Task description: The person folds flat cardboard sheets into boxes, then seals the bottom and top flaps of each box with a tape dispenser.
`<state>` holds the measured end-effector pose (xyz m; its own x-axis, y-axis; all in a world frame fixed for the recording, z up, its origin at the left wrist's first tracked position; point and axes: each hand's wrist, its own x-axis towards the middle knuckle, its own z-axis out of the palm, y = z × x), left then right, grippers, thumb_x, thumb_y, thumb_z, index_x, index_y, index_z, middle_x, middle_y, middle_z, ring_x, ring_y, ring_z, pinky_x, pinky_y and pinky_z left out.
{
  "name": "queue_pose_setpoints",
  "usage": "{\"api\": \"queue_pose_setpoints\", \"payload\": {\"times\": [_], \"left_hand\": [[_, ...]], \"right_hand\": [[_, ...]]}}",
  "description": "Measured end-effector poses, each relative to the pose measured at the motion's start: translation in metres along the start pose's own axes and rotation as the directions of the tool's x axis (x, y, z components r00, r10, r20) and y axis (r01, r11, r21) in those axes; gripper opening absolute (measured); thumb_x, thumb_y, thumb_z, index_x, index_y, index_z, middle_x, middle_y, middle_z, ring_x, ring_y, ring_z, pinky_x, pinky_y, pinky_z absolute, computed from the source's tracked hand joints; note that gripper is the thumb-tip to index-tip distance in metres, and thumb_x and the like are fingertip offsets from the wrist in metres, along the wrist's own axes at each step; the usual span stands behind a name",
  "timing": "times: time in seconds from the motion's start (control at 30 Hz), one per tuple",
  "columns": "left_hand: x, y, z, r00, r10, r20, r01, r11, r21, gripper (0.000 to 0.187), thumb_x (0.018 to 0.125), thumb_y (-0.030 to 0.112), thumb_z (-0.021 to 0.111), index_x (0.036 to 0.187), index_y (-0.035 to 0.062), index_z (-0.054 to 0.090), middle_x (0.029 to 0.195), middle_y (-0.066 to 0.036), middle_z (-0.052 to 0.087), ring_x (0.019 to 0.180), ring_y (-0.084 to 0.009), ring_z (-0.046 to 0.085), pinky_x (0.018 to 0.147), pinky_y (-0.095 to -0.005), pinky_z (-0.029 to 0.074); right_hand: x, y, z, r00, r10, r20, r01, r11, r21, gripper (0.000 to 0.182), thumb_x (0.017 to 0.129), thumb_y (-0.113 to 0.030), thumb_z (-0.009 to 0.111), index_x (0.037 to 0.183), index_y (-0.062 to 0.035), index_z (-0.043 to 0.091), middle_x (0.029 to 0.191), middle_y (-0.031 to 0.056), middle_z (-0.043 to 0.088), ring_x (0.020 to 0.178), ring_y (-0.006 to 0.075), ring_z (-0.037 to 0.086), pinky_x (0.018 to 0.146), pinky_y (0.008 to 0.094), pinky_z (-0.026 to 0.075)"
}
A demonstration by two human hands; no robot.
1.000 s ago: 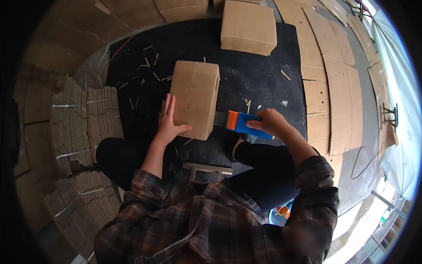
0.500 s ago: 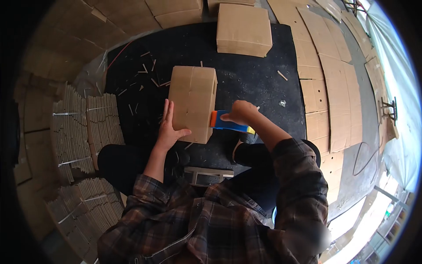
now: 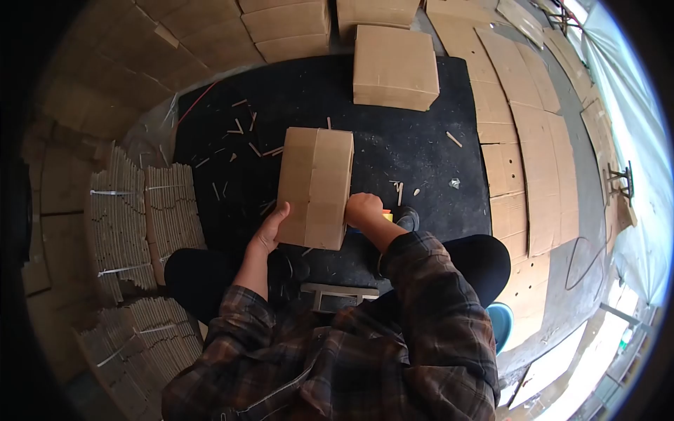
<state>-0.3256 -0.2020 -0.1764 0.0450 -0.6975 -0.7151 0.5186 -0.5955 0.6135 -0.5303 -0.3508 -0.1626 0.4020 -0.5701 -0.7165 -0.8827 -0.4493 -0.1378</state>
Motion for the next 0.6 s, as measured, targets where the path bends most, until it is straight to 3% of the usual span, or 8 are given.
{"api": "queue_pose_setpoints", "payload": {"times": [0.13,0.2,0.33,0.4,0.43,0.5,0.53,0.6], "left_hand": [[-0.005,0.001,0.005,0.999,0.04,-0.027,-0.04,0.999,0.0,0.092,0.082,0.062,0.064,0.148,0.0053,0.032,0.143,-0.01,0.045,0.128,-0.0209,0.045,0.108,-0.0376,0.032],[-0.004,-0.003,0.008,0.949,0.139,-0.284,-0.114,0.988,0.102,0.089,0.085,0.06,0.062,0.147,0.0031,0.032,0.144,-0.013,0.044,0.129,-0.0212,0.045,0.106,-0.0358,0.034],[0.007,-0.001,0.004,0.894,0.32,-0.315,-0.261,0.941,0.217,0.076,0.09,0.052,0.061,0.142,0.0022,0.039,0.137,-0.009,0.051,0.124,-0.0192,0.049,0.102,-0.032,0.038],[-0.006,0.008,0.037,0.942,0.289,-0.169,-0.202,0.894,0.401,0.066,0.091,0.041,0.064,0.138,-0.0015,0.043,0.133,-0.015,0.054,0.117,-0.0229,0.055,0.099,-0.0318,0.042],[-0.013,0.005,0.051,0.938,0.278,-0.209,-0.209,0.931,0.299,0.057,0.089,0.034,0.067,0.131,0.0004,0.048,0.122,-0.011,0.06,0.109,-0.0222,0.06,0.094,-0.0325,0.046],[-0.028,-0.006,0.08,0.964,0.146,-0.223,-0.128,0.987,0.095,0.06,0.091,0.039,0.064,0.135,0.0041,0.044,0.12,-0.008,0.06,0.111,-0.0235,0.059,0.095,-0.0423,0.047],[-0.035,-0.011,0.095,0.977,0.014,-0.213,-0.022,0.999,-0.032,0.059,0.09,0.04,0.065,0.134,0.007,0.044,0.125,-0.009,0.056,0.116,-0.0285,0.055,0.093,-0.0523,0.047],[-0.043,-0.023,0.123,0.976,-0.058,-0.208,0.016,0.98,-0.198,0.062,0.089,0.044,0.065,0.134,0.0073,0.042,0.135,-0.011,0.047,0.126,-0.0325,0.046,0.095,-0.0577,0.044]], "right_hand": [[0.006,0.007,0.008,0.998,0.031,-0.049,-0.032,0.999,-0.002,0.033,0.085,-0.033,0.059,0.099,-0.0063,0.072,0.104,0.016,0.07,0.099,0.0321,0.068,0.082,0.0394,0.054],[0.005,0.02,-0.008,0.983,0.085,-0.16,-0.078,0.996,0.048,0.039,0.084,-0.041,0.062,0.099,-0.0063,0.072,0.103,0.015,0.07,0.099,0.031,0.068,0.083,0.0388,0.054],[0.012,0.035,-0.059,0.931,0.178,-0.319,-0.137,0.979,0.148,0.04,0.083,-0.045,0.065,0.095,-0.0077,0.073,0.1,0.013,0.071,0.095,0.0303,0.068,0.081,0.0404,0.054],[0.011,0.029,-0.082,0.928,0.137,-0.347,-0.096,0.986,0.134,0.039,0.082,-0.044,0.066,0.091,-0.0073,0.073,0.095,0.0139,0.071,0.091,0.0314,0.069,0.08,0.0407,0.054],[0.012,0.026,-0.09,0.923,0.062,-0.379,-0.044,0.997,0.058,0.036,0.082,-0.042,0.066,0.09,-0.0077,0.073,0.093,0.014,0.071,0.089,0.0315,0.069,0.079,0.0408,0.054],[0.015,0.019,-0.107,0.901,-0.076,-0.428,0.059,0.997,-0.054,0.031,0.081,-0.038,0.067,0.086,-0.0082,0.073,0.088,0.0142,0.071,0.085,0.0314,0.069,0.075,0.0409,0.054],[0.019,0.014,-0.115,0.875,-0.185,-0.447,0.142,0.982,-0.127,0.03,0.08,-0.037,0.067,0.085,-0.0086,0.073,0.087,0.014,0.071,0.085,0.0307,0.069,0.074,0.0404,0.054],[0.021,-0.003,-0.134,0.837,-0.334,-0.432,0.23,0.933,-0.275,0.022,0.081,-0.03,0.064,0.081,-0.0105,0.074,0.086,0.0086,0.072,0.083,0.0248,0.071,0.068,0.0356,0.054]]}}
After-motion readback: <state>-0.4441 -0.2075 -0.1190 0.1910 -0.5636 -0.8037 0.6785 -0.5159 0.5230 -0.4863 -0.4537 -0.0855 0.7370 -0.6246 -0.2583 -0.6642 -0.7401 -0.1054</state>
